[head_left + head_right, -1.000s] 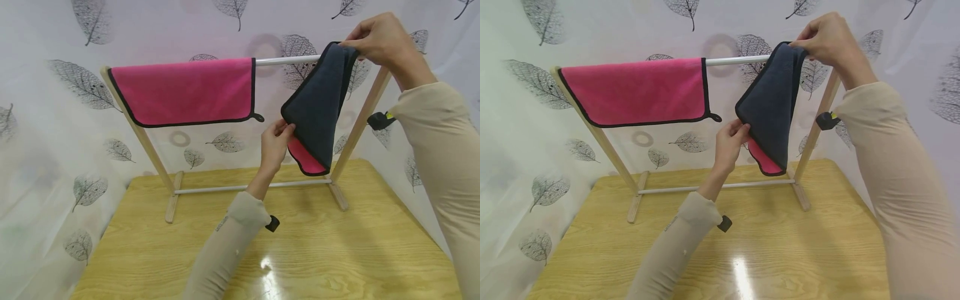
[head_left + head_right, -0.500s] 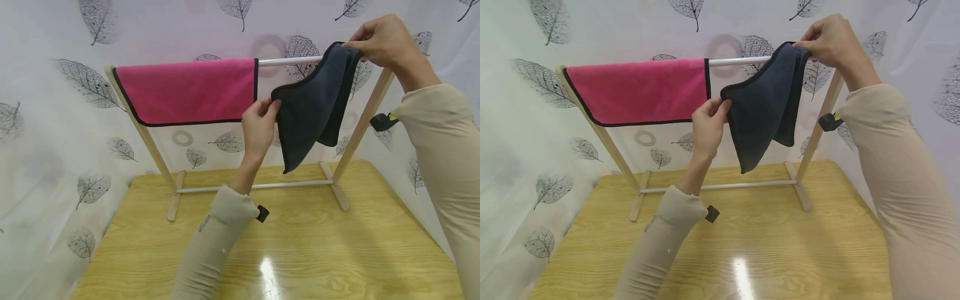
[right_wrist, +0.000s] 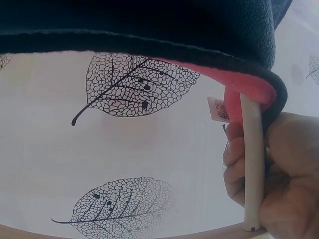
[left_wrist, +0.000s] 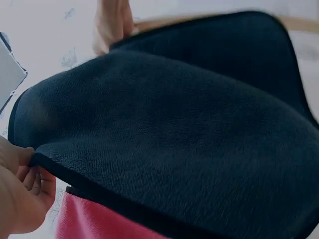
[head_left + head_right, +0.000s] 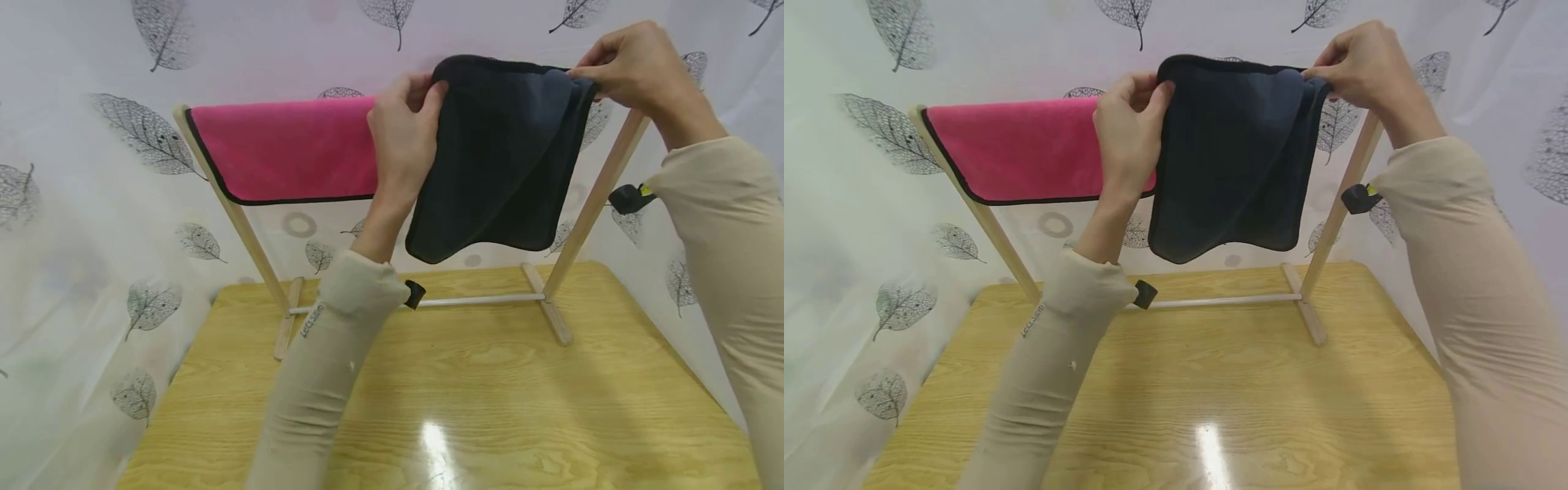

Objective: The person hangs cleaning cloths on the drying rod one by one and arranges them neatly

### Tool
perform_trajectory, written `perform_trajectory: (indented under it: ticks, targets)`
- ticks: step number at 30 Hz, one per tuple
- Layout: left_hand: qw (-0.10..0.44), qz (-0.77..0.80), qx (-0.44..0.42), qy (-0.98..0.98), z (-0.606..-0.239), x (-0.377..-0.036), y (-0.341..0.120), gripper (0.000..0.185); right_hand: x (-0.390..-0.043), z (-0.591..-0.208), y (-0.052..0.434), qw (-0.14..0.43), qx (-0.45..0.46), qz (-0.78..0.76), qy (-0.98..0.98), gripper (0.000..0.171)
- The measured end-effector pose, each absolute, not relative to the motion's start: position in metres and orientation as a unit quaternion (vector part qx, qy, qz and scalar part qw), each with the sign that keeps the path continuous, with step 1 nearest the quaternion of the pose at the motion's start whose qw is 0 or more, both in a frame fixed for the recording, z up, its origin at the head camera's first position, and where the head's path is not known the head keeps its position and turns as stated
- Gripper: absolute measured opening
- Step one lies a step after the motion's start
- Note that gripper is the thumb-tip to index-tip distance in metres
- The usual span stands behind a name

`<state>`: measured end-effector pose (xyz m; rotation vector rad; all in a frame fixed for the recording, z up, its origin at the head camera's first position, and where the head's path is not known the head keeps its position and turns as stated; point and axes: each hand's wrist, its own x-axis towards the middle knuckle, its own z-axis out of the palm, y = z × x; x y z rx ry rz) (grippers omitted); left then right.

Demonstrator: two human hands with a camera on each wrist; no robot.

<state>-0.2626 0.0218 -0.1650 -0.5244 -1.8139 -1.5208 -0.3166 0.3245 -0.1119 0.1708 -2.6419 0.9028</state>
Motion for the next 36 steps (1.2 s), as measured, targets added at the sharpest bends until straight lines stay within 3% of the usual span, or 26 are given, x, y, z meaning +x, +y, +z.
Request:
perform_trajectory:
  ticks: [6, 14, 26, 36]
  targets:
    - [0.393, -0.526, -0.232, -0.718, -0.151, -0.272, 0.016, 0.019, -0.316, -0.111, 0.323, 0.168, 0.067, 0.299, -0.937, 0.035]
    - [0.425, -0.372, -0.172, -0.807, -0.148, -0.283, 0.008, 0.025, -0.313, -0.111, 0.322, 0.170, 0.065, 0.297, -0.937, 0.032]
    - [0.346, -0.374, -0.159, -0.846, -0.147, -0.295, 0.002, 0.026, -0.318, -0.108, 0.322, 0.163, 0.069, 0.255, -0.951, 0.043]
    - [0.319, -0.409, -0.151, -0.842, -0.147, -0.297, 0.004, 0.026, -0.318, -0.089, 0.342, 0.186, 0.067, 0.176, -0.964, 0.044]
